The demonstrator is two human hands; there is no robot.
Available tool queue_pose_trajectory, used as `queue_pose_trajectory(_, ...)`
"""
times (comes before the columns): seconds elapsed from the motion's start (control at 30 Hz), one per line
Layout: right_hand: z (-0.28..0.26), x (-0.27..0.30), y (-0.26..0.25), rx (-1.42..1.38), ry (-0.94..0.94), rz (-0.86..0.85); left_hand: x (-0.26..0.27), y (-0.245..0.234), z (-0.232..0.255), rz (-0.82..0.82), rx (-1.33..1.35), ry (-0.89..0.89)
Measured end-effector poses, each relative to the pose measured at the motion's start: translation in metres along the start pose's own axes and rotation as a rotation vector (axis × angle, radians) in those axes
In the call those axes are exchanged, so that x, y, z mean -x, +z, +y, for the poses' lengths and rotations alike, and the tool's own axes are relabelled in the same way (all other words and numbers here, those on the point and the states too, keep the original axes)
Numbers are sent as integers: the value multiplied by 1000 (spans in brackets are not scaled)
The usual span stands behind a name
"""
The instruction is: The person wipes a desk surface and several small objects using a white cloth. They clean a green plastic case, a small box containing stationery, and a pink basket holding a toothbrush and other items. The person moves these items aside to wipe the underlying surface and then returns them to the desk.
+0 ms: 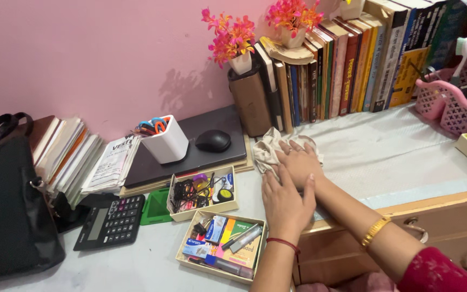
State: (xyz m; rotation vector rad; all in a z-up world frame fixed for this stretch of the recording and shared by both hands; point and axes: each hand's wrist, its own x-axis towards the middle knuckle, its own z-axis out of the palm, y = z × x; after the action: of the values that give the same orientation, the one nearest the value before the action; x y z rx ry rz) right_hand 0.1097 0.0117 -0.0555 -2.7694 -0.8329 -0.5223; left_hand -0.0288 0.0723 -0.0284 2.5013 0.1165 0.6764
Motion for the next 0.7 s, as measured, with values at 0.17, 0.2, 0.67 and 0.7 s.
queue_pose_trajectory(0.17,26,6,-2,12,160,16,3,3,-3,-84,-74,28)
queue_pose_trajectory(0.2,33,8,-2,36,171,26,4,3,-4,-98,-88,18)
queue_pose_trajectory(0.67,36,39,-21,267,237,8,-4,5,6,-68,-56,-89)
queue_pose_trajectory(0.7,28,42,-16,204,166,34,-5,5,4,-61,-44,-78)
